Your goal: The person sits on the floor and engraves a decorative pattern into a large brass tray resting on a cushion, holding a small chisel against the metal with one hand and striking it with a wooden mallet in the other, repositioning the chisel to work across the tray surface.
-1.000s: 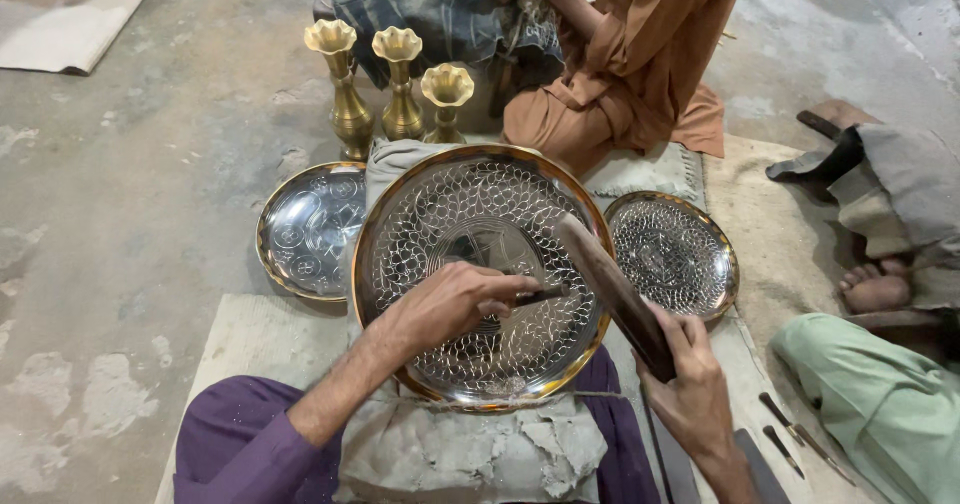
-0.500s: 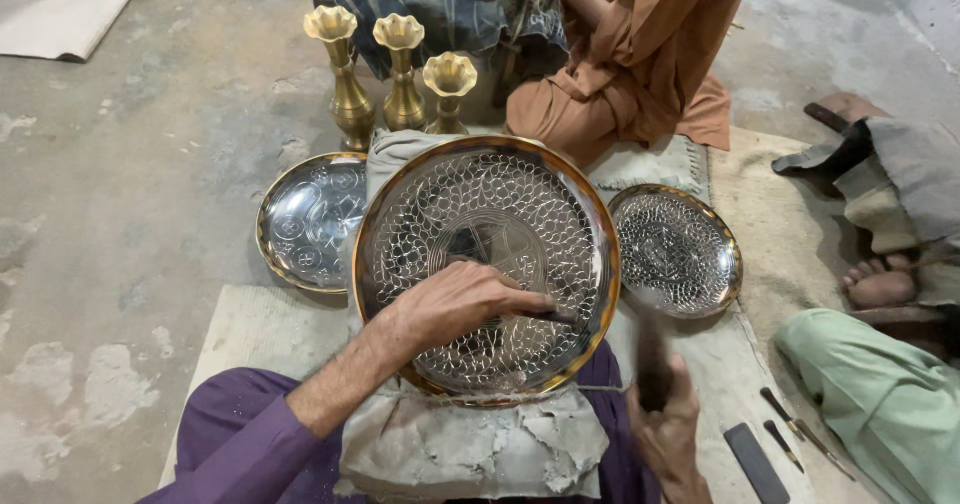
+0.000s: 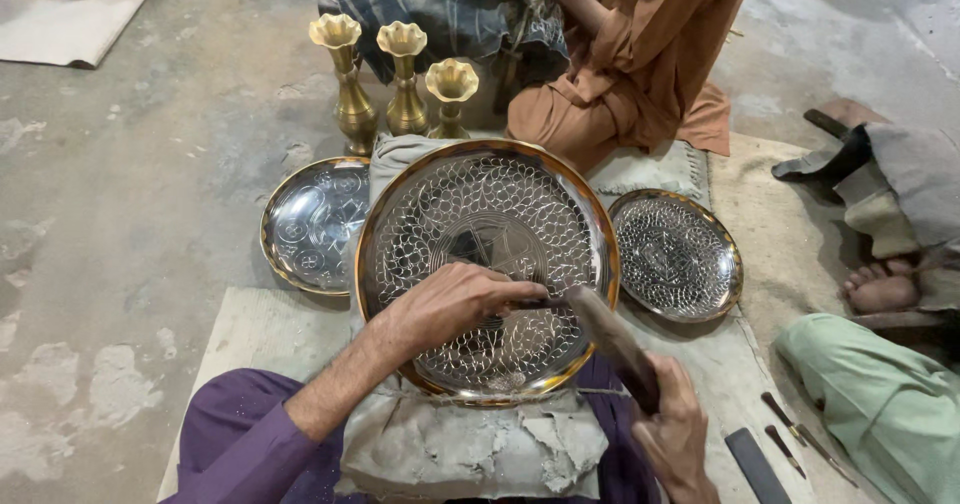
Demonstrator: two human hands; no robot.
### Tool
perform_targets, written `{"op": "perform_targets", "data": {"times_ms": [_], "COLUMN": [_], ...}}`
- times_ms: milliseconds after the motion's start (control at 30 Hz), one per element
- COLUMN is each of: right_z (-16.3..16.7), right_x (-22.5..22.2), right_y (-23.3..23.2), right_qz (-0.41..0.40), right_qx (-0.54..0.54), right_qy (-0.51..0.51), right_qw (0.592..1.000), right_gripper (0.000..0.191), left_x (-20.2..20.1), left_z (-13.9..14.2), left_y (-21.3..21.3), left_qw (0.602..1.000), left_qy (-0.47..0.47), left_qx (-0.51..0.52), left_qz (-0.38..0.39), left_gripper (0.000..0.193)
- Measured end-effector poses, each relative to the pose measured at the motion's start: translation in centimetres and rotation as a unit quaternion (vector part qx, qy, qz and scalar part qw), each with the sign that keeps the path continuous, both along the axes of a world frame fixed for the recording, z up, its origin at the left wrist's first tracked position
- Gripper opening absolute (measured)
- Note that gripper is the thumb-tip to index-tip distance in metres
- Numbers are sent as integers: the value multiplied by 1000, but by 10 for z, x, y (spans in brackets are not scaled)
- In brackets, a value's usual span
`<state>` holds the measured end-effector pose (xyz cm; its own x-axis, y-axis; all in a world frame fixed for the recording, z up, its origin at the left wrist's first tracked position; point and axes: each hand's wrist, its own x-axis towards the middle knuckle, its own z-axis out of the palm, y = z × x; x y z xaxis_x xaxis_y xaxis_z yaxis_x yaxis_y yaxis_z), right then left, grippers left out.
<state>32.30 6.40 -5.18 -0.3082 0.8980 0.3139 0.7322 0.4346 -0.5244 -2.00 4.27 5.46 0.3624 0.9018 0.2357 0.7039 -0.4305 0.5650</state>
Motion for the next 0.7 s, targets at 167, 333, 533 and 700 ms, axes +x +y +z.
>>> {"op": "perform_targets", "data": {"times_ms": [167, 333, 533, 700], "right_z": [22, 31, 50, 66], "right_x": [-5, -7, 0, -9], "right_y": [5, 18, 36, 35], "right_qz": [21, 59, 29, 14], "right_qx": [11, 9, 42, -107], "right_qy": [81, 165, -48, -45], "right_qw": [996, 985, 998, 993], "right_gripper": [70, 80, 80, 83], "left_x": [-6, -5, -4, 4], "left_z": [-6, -11, -15, -14], "left_y": [-2, 2, 0, 2], "left_qw": [998, 998, 999, 997], "left_qy": [-61, -54, -34, -43], "left_qx": [19, 27, 0, -9], "left_qz": [24, 31, 42, 68], "left_gripper": [53, 51, 50, 50]}}
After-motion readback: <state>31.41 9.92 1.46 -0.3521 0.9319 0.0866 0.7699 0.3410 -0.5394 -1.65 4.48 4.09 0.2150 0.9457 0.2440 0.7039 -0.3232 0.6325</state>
